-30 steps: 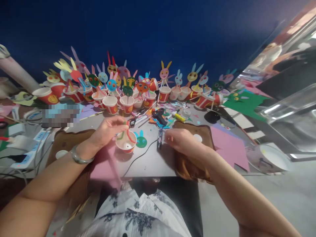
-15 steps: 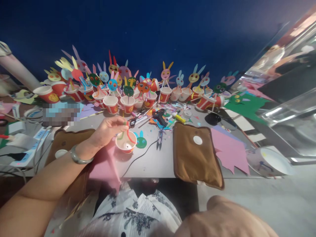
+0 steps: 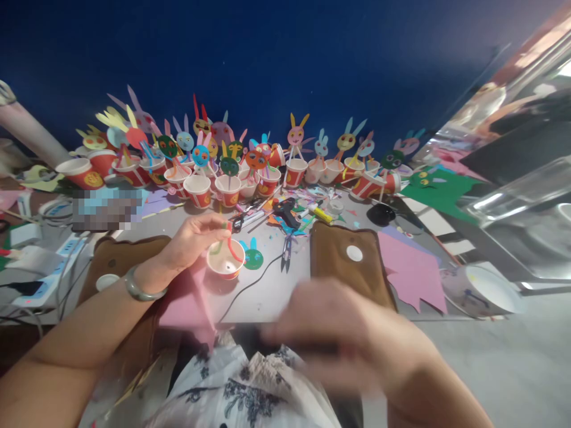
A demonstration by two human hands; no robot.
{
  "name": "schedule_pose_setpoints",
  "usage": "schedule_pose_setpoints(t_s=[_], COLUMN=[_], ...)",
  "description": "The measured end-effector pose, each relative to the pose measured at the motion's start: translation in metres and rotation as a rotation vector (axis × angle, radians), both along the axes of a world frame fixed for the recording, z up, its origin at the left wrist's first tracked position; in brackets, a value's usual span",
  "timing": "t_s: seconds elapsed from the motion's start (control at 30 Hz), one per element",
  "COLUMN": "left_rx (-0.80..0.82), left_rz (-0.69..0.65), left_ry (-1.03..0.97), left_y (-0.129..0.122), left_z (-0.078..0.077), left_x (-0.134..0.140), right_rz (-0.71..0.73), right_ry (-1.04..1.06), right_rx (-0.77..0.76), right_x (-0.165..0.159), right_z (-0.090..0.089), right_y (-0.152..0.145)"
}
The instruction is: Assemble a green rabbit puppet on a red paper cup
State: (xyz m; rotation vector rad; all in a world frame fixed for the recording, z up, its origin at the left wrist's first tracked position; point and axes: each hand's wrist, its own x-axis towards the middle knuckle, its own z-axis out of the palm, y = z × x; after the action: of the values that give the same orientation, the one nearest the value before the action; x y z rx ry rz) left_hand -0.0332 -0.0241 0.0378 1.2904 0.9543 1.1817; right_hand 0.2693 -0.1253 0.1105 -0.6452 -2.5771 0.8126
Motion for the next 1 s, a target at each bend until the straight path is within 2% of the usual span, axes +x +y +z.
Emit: schedule_pose_setpoints(t_s=[0.03, 0.07, 0.1, 0.13, 0.17, 0.23, 0.3, 0.47, 0.67, 0.77, 0.83, 0.87, 1.0], left_rx=[0.0, 0.004, 0.01, 0.017, 0.022, 0.016, -0.006, -0.039, -0.048, -0.045, -0.035, -0.031, -0.028], left_rz=[0.001, 0.005, 0.01, 0.015, 0.016, 0.015, 0.008, 0.019, 0.023, 0.017, 0.026, 0.032, 0.051], left_ry=[0.005, 0.013, 0.022, 0.028, 0.029, 0.022, 0.01, -0.012, -0.031, -0.028, -0.023, -0.021, -0.052], left_y=[0.0, 0.0, 0.0, 0.0, 0.0, 0.0, 0.001, 0.002, 0.003, 0.001, 0.0, 0.0, 0.0], left_z=[0.0, 0.0, -0.001, -0.001, -0.002, -0.005, -0.007, -0.007, -0.004, -0.003, -0.003, -0.002, -0.004], left_x=[0.0, 0.001, 0.001, 0.001, 0.002, 0.002, 0.003, 0.005, 0.006, 0.006, 0.006, 0.007, 0.009], right_rz=[-0.164, -0.425, -0.66, -0.813, -0.901, -0.976, -1.031, -1.039, -0.975, -0.978, -0.966, -0.931, -0.577], right_ry=[-0.001, -0.038, -0.151, -0.322, -0.504, -0.623, -0.805, -0.846, -0.723, -0.61, -0.493, -0.321, 0.252], right_rx=[0.057, 0.152, 0.227, 0.268, 0.273, 0.244, 0.162, 0.114, 0.195, 0.256, 0.243, 0.158, -0.368], right_x=[-0.004, -0.006, -0.006, -0.004, 0.0, 0.01, 0.021, 0.035, 0.047, 0.035, 0.014, 0.001, -0.058], right_z=[-0.005, -0.011, -0.017, -0.025, -0.032, -0.046, -0.057, -0.072, -0.074, -0.069, -0.064, -0.061, -0.046], right_y=[0.03, 0.061, 0.092, 0.12, 0.145, 0.184, 0.21, 0.236, 0.235, 0.227, 0.217, 0.211, 0.182])
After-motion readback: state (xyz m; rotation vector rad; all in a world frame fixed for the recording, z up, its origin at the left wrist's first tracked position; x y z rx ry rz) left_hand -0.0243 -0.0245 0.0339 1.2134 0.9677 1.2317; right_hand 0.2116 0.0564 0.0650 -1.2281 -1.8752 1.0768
